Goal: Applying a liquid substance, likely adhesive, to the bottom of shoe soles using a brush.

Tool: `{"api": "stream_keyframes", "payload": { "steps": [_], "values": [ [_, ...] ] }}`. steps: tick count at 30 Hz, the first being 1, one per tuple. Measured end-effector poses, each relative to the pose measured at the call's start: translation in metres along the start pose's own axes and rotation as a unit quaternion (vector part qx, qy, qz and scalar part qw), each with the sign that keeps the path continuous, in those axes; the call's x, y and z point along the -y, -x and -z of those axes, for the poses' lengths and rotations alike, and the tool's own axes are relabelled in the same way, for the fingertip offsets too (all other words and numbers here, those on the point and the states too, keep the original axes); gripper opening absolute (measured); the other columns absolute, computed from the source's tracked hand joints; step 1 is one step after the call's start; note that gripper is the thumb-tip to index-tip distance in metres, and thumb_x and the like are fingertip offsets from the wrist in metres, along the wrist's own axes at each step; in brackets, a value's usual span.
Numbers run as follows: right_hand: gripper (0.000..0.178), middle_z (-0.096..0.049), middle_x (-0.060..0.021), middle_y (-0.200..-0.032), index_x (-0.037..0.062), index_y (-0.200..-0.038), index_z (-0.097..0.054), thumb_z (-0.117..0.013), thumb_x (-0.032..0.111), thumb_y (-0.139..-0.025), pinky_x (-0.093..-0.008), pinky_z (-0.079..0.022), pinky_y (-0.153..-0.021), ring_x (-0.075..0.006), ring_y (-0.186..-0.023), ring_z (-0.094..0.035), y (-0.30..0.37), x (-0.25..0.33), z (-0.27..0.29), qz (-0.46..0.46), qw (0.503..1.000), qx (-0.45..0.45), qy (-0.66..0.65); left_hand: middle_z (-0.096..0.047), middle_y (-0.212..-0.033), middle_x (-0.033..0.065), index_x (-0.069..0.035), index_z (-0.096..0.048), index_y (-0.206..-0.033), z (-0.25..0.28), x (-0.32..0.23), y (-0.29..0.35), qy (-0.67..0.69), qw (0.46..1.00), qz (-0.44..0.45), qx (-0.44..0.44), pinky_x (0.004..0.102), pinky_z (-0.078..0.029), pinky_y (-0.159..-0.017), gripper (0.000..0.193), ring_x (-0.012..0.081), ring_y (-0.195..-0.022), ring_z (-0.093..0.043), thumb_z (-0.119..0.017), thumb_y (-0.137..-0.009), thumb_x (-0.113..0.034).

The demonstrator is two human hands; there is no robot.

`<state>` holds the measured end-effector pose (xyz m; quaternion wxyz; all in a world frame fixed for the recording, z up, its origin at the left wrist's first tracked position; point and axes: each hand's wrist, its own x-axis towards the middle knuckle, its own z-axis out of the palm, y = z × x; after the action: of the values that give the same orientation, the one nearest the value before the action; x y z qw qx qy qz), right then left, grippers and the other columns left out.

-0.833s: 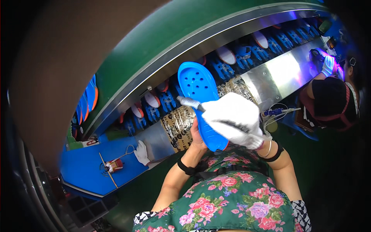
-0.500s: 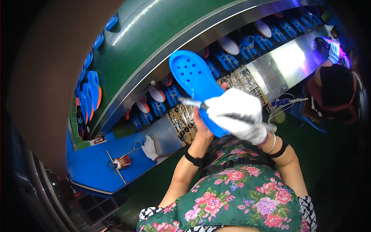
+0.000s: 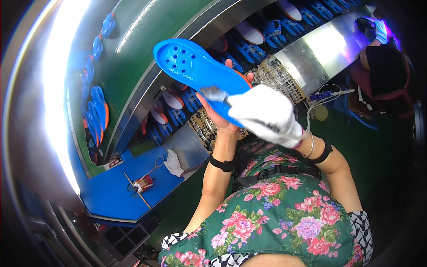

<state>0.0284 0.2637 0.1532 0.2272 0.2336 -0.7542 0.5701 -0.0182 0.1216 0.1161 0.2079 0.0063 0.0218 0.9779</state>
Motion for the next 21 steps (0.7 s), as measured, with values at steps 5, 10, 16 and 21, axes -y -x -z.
{"api": "stream_keyframes", "payload": {
  "steps": [5,10,16,21],
  "values": [
    [0.018,-0.075,-0.0101,-0.1,0.012,-0.099,-0.079,-0.078,0.007,-0.082,-0.0356,-0.058,-0.081,-0.0249,-0.091,-0.072,-0.003,-0.003,0.013,-0.115,0.977,0.009,-0.179,-0.057,-0.136,0.0211,-0.015,-0.026,-0.157,0.007,-0.008,-0.002,-0.071,0.997,0.019,0.022,0.0576,-0.047,-0.104,0.109,0.0455,-0.124,-0.055,-0.056,-0.079,-0.084],
    [0.025,-0.075,-0.0076,-0.102,0.014,-0.103,-0.078,-0.079,0.008,-0.079,-0.037,-0.058,-0.08,-0.0268,-0.09,-0.071,0.004,0.003,0.011,0.065,0.996,0.059,-0.012,-0.059,-0.135,0.0122,-0.015,-0.026,-0.158,0.021,-0.019,-0.006,-0.068,0.994,0.061,0.058,0.0588,-0.049,-0.094,0.111,0.04,-0.124,-0.054,-0.058,-0.077,-0.084],
    [0.02,-0.076,-0.0074,-0.097,0.0123,-0.097,-0.078,-0.08,0.008,-0.078,-0.0347,-0.057,-0.073,-0.0268,-0.084,-0.071,0.002,-0.005,0.019,-0.017,0.997,0.028,-0.068,-0.055,-0.134,0.0188,-0.016,-0.028,-0.157,0.006,-0.022,-0.007,-0.1,0.992,0.079,0.012,0.0514,-0.052,-0.086,0.111,0.0389,-0.111,-0.055,-0.061,-0.075,-0.084],
    [0.019,-0.076,-0.0055,-0.096,0.0122,-0.097,-0.079,-0.08,0.01,-0.079,-0.0335,-0.057,-0.075,-0.0214,-0.083,-0.071,0.006,0.0,0.026,-0.044,0.985,0.123,-0.116,-0.052,-0.134,0.0194,-0.015,-0.025,-0.158,0.001,-0.024,-0.005,-0.169,0.984,0.051,-0.016,0.0478,-0.053,-0.082,0.109,0.0396,-0.104,-0.056,-0.069,-0.077,-0.073]
  ]
}}
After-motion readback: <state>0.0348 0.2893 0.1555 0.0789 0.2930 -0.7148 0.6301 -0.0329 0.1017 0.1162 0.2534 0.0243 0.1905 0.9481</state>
